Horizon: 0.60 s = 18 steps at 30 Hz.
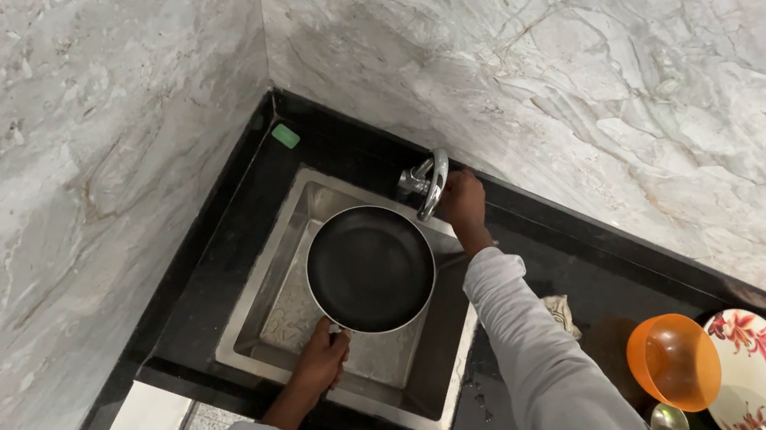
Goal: The person washes a frying pan in a kitchen sink. They rinse the pan under running water, scrub the interior and exterior surfaces with a cloth, and rinse it again before turning off the tap.
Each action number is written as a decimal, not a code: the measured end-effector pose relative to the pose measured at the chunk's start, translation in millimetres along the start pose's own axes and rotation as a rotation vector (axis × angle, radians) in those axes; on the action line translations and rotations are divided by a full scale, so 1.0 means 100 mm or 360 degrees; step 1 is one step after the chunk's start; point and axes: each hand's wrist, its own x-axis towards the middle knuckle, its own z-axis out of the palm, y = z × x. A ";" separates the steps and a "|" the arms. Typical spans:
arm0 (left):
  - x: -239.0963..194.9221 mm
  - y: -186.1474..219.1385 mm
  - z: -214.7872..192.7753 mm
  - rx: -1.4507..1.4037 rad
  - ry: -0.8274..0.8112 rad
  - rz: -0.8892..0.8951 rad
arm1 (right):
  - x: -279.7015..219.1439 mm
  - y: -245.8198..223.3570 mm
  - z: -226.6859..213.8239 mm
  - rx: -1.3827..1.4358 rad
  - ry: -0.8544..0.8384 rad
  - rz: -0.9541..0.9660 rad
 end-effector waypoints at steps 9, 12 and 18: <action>-0.04 0.07 0.02 0.0062 -0.0035 -0.0009 | -0.05 -0.05 -0.01 -0.0003 0.0052 0.0078; -0.02 0.06 0.02 0.0102 -0.0033 -0.0035 | -0.10 -0.14 -0.03 0.0075 0.0017 0.0353; 0.01 0.02 0.02 0.0125 -0.0064 0.0006 | -0.65 -0.92 -0.48 0.0305 0.0291 0.0243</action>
